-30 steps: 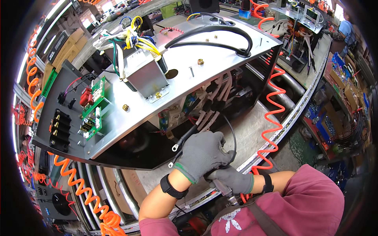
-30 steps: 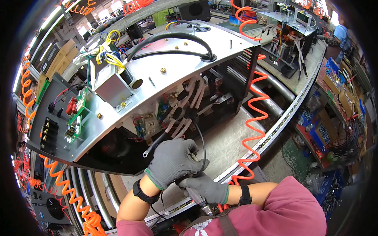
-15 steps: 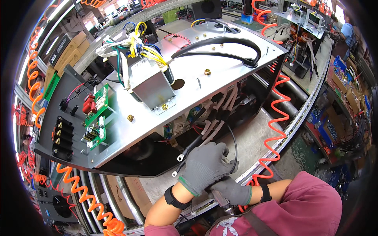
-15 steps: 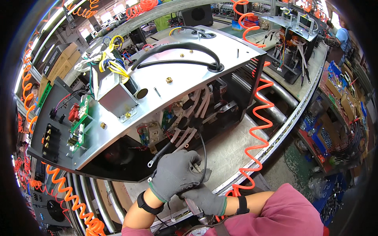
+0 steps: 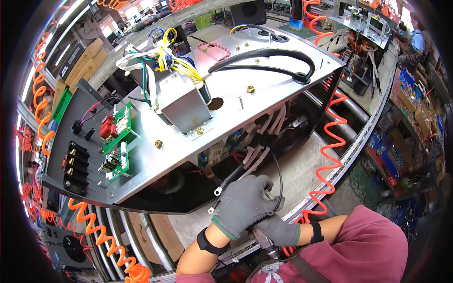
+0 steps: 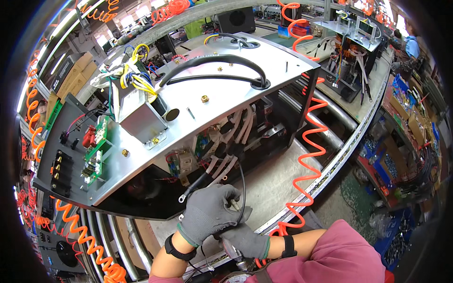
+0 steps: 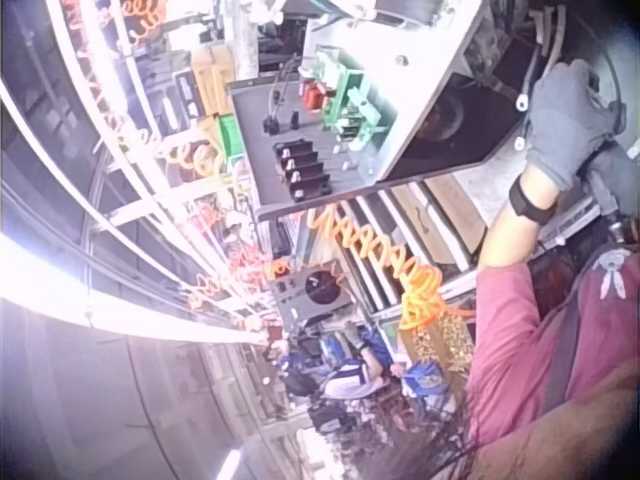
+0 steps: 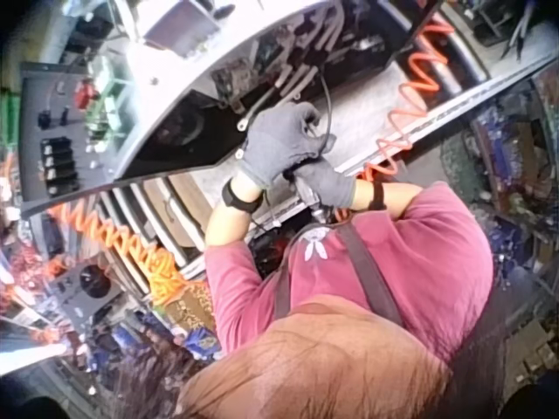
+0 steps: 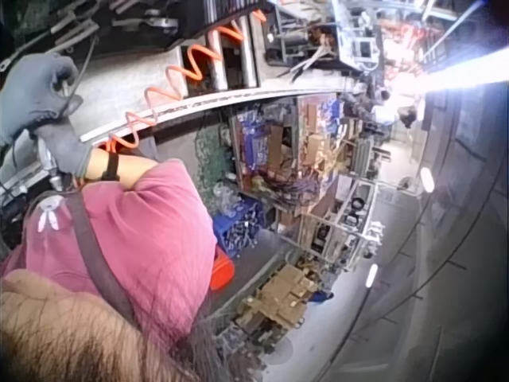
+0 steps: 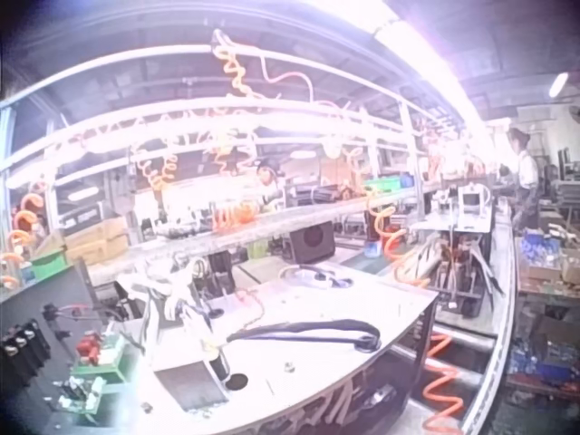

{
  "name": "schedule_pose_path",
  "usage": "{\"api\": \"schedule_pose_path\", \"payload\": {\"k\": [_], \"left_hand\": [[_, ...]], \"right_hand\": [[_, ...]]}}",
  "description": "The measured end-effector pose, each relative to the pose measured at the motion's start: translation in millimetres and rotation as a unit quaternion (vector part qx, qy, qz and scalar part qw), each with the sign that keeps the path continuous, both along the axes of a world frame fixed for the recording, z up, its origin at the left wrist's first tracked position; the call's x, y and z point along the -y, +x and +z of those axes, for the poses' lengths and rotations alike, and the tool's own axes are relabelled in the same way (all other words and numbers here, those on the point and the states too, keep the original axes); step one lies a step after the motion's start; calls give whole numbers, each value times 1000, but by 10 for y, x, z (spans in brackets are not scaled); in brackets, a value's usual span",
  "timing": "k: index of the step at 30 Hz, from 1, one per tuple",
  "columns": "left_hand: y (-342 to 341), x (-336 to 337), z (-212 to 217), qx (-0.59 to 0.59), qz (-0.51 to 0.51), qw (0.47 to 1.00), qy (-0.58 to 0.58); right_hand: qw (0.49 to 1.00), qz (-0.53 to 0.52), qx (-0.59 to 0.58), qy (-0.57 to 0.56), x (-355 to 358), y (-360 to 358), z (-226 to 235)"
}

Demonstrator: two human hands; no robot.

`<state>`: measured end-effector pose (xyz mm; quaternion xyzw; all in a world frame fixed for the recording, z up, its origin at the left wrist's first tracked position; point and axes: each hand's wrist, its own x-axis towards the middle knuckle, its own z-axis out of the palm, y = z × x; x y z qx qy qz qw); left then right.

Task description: Assembling the internal wiring and components of an electrical power unit chassis using a pneumatic screwdriver and hand tools on an assembly line.

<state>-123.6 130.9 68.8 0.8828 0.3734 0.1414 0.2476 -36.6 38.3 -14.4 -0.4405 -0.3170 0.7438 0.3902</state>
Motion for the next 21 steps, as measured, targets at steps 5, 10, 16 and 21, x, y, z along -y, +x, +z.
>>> {"api": "schedule_pose_path", "payload": {"k": [5, 10, 16, 21], "left_hand": [[8, 18, 27, -12, 8, 1000, -8], [21, 0, 8, -9, 4, 1000, 0], [14, 10, 34, -13, 8, 1000, -10], [25, -11, 47, -16, 1, 1000, -26]], "right_hand": [[999, 11, 21, -26, 1, 8, -29], [993, 8, 60, 100, 28, 20, -103], [921, 7, 199, 334, 40, 8, -277], [905, -7, 209, 371, 37, 10, -306]]}}
